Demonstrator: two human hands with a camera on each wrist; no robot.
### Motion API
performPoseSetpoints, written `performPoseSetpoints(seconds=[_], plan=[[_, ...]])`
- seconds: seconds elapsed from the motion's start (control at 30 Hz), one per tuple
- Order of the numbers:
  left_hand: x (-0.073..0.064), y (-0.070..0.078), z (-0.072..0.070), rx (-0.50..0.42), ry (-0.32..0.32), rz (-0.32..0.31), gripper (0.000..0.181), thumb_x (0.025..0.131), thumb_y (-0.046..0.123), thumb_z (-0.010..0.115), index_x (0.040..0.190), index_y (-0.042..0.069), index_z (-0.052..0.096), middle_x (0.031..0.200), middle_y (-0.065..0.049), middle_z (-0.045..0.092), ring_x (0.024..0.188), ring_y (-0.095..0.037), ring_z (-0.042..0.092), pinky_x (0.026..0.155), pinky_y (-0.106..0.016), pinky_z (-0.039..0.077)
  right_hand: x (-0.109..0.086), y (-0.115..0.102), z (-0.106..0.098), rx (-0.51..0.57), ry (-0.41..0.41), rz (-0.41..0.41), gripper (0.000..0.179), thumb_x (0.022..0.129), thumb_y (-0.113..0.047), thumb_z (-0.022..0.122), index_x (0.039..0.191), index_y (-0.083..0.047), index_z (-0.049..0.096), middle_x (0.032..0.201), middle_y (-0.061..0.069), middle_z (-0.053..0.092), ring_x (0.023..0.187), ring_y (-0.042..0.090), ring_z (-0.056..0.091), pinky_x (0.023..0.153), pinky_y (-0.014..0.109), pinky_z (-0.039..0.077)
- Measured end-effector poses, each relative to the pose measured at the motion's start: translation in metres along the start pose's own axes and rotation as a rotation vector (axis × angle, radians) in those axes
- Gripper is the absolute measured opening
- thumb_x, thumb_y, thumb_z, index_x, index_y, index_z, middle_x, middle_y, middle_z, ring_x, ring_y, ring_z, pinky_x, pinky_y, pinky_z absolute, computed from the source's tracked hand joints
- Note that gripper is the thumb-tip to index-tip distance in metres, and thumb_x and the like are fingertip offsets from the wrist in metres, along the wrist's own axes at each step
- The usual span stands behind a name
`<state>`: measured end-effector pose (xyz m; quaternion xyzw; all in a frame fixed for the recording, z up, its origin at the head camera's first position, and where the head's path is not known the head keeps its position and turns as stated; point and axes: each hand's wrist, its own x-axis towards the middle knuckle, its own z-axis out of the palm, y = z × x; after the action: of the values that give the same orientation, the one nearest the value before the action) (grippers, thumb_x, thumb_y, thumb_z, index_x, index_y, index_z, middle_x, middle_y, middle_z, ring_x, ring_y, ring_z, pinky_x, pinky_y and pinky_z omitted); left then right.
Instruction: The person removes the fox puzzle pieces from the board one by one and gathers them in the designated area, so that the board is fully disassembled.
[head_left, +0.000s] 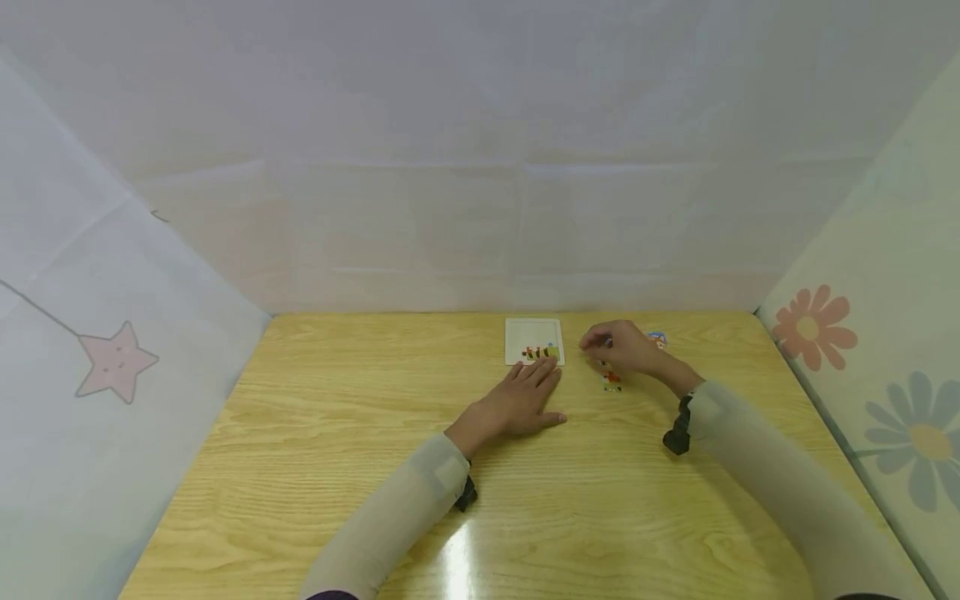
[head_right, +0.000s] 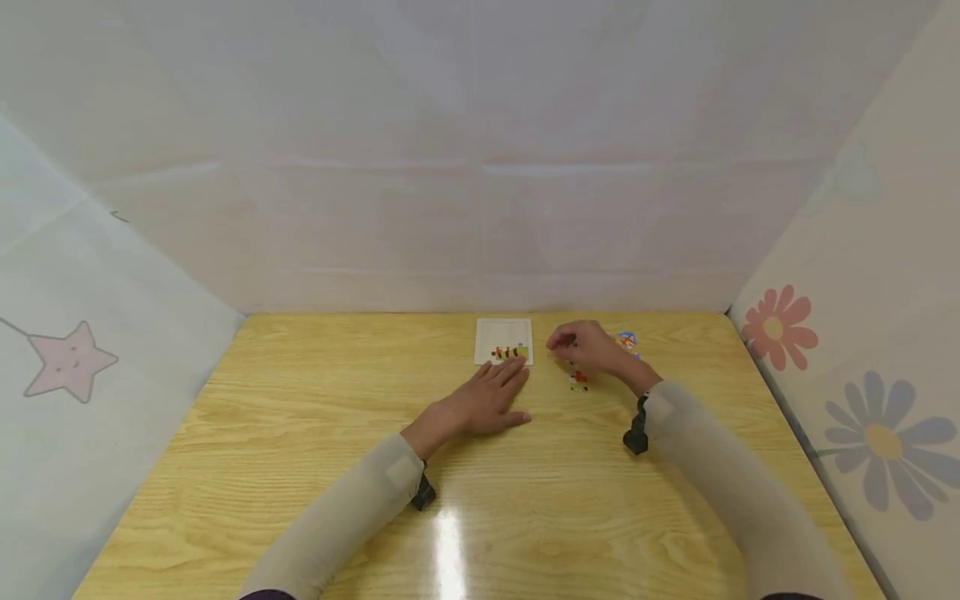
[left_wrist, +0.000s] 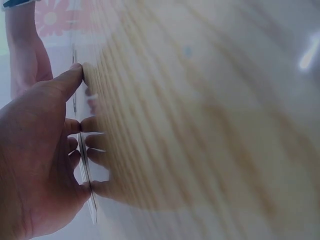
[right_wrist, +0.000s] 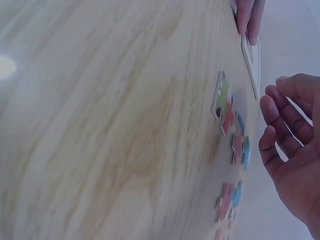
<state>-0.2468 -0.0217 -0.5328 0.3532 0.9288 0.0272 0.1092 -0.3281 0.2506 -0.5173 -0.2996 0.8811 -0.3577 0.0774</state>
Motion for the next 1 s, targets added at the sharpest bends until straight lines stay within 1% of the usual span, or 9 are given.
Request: performPoseSetpoints(seconds=[0.13, 0.3, 0.4, 0.6, 0.8, 1.0], plan=[[0.0, -0.001, 0.0, 0.002, -0.002, 0.003, 0.086, 0.108, 0.067, 0.039, 0.172, 0.012, 0.016, 0.18, -0.007, 0.004, 0.165, -0.024, 0.004, 0.132, -0.052, 0.012, 0.009, 0.0, 0.005, 0.008, -0.002, -0.01, 0.016, 0.102, -0.005, 0.071, 0.115, 0.0, 0.077, 0.112, 0.012, 0.078, 0.101, 0.023, 0.072, 0.084, 0.036, 0.059], [-0.001, -0.001, 0.002, 0.001, -0.003, -0.007, 0.087, 0.108, 0.068, 0.037, 0.172, 0.013, 0.016, 0.18, -0.006, 0.003, 0.165, -0.023, 0.004, 0.132, -0.051, 0.012, 0.019, -0.003, 0.008, 0.006, -0.001, -0.016, 0.016, 0.102, -0.006, 0.071, 0.116, 0.0, 0.077, 0.112, 0.013, 0.078, 0.103, 0.026, 0.072, 0.09, 0.046, 0.059], [-0.002, -0.001, 0.001, -0.012, -0.007, -0.007, 0.087, 0.108, 0.067, 0.038, 0.172, 0.013, 0.015, 0.18, -0.006, 0.003, 0.165, -0.023, 0.004, 0.132, -0.052, 0.012, 0.025, -0.005, 0.009, 0.02, -0.009, 0.004, 0.018, 0.103, -0.008, 0.071, 0.118, -0.001, 0.077, 0.113, 0.011, 0.078, 0.106, 0.027, 0.071, 0.093, 0.05, 0.058], [-0.003, 0.0, -0.001, -0.019, -0.004, 0.002, 0.086, 0.108, 0.066, 0.039, 0.172, 0.012, 0.016, 0.179, -0.006, 0.005, 0.165, -0.023, 0.005, 0.132, -0.053, 0.014, 0.038, -0.005, 0.011, 0.052, -0.037, 0.029, 0.021, 0.104, -0.009, 0.069, 0.123, -0.003, 0.077, 0.118, 0.009, 0.077, 0.109, 0.028, 0.07, 0.094, 0.05, 0.058], [-0.001, 0.0, -0.001, 0.001, -0.005, 0.011, 0.086, 0.109, 0.067, 0.037, 0.172, 0.012, 0.016, 0.179, -0.007, 0.004, 0.165, -0.024, 0.005, 0.132, -0.054, 0.014, 0.05, -0.006, 0.014, 0.044, -0.064, 0.0, 0.022, 0.105, -0.008, 0.068, 0.123, -0.001, 0.076, 0.121, 0.012, 0.077, 0.111, 0.029, 0.07, 0.096, 0.049, 0.058], [-0.001, 0.0, -0.002, -0.002, -0.009, 0.01, 0.087, 0.109, 0.067, 0.036, 0.172, 0.012, 0.015, 0.18, -0.006, 0.003, 0.165, -0.023, 0.004, 0.132, -0.053, 0.013, 0.06, -0.011, 0.016, 0.037, -0.081, -0.009, 0.021, 0.105, -0.007, 0.067, 0.122, 0.0, 0.076, 0.122, 0.013, 0.076, 0.112, 0.031, 0.071, 0.096, 0.05, 0.058]])
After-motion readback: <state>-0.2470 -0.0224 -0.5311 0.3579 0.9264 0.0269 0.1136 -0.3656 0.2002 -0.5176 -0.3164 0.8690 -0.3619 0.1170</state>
